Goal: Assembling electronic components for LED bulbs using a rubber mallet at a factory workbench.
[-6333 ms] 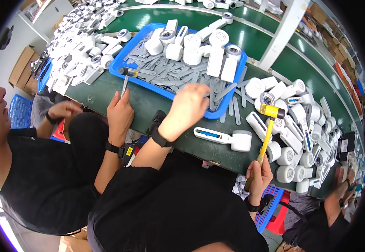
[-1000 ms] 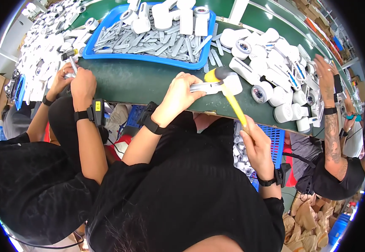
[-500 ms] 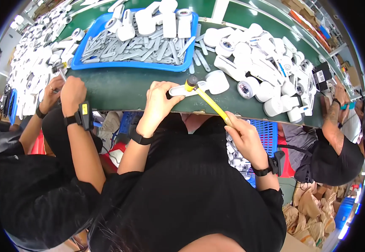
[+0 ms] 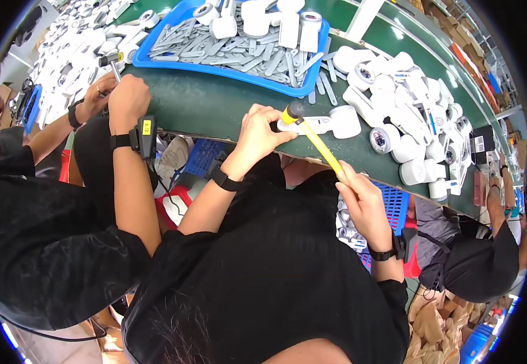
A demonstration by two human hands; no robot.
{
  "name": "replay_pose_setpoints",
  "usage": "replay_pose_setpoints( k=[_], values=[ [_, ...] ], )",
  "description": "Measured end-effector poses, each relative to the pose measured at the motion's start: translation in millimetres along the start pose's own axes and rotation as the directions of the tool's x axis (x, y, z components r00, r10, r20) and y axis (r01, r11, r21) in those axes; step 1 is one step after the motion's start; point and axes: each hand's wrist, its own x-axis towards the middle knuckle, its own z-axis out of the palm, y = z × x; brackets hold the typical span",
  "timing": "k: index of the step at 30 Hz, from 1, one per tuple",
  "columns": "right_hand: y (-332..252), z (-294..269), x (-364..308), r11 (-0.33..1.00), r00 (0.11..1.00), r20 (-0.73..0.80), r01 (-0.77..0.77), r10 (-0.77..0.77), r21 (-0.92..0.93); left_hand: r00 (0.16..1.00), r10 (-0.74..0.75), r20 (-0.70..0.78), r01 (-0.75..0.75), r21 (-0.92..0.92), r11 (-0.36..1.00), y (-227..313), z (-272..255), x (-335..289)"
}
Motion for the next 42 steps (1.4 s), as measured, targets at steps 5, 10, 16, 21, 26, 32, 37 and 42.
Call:
replay_pose_setpoints(
  k=[5, 10, 16, 21, 26, 32, 37, 42],
  values=[
    [12, 11, 4, 0.999, 0.999, 0.03, 0.022, -0.022, -0.024, 0.999, -0.018, 0.027, 0.016, 0.044, 0.999, 2, 0, 0],
    [-10, 1, 0, 0.999, 0.998, -0.062, 0.028, -0.026, 0.035, 1.0, -0.008, 0.024, 0.008, 0.005, 1.0, -4, 1, -2],
    [5, 5, 0, 0.998, 0.998, 0.001, 0.06, -0.06, -0.029, 0.999, -0.016, 0.028, 0.015, 0.02, 1.0, -3, 2, 1],
    [27, 1, -16, 0.997, 0.995, -0.073, -0.074, 0.071, -0.029, 1.0, 0.011, -0.007, -0.011, 0.013, 1.0, 7, 0, -2],
    [24, 2, -24, 0.997, 0.973, -0.22, 0.073, -0.074, -0.014, 1.0, 0.003, 0.006, -0.003, 0.018, 1.0, 9, 0, -2],
    [25, -3, -23, 0.998, 0.99, -0.132, -0.052, 0.048, -0.025, 0.999, 0.005, 0.047, -0.005, 0.008, 1.0, 10, -2, 1],
    [40, -8, -29, 0.977, 0.98, -0.04, -0.191, 0.196, 0.093, 0.993, 0.019, 0.12, -0.017, -0.021, 1.0, 23, -5, 3],
    [53, -12, -59, 0.904, 0.925, -0.189, -0.251, 0.33, 0.347, 0.861, -0.218, 0.459, 0.449, -0.486, 0.75, 40, -3, 1]
  ],
)
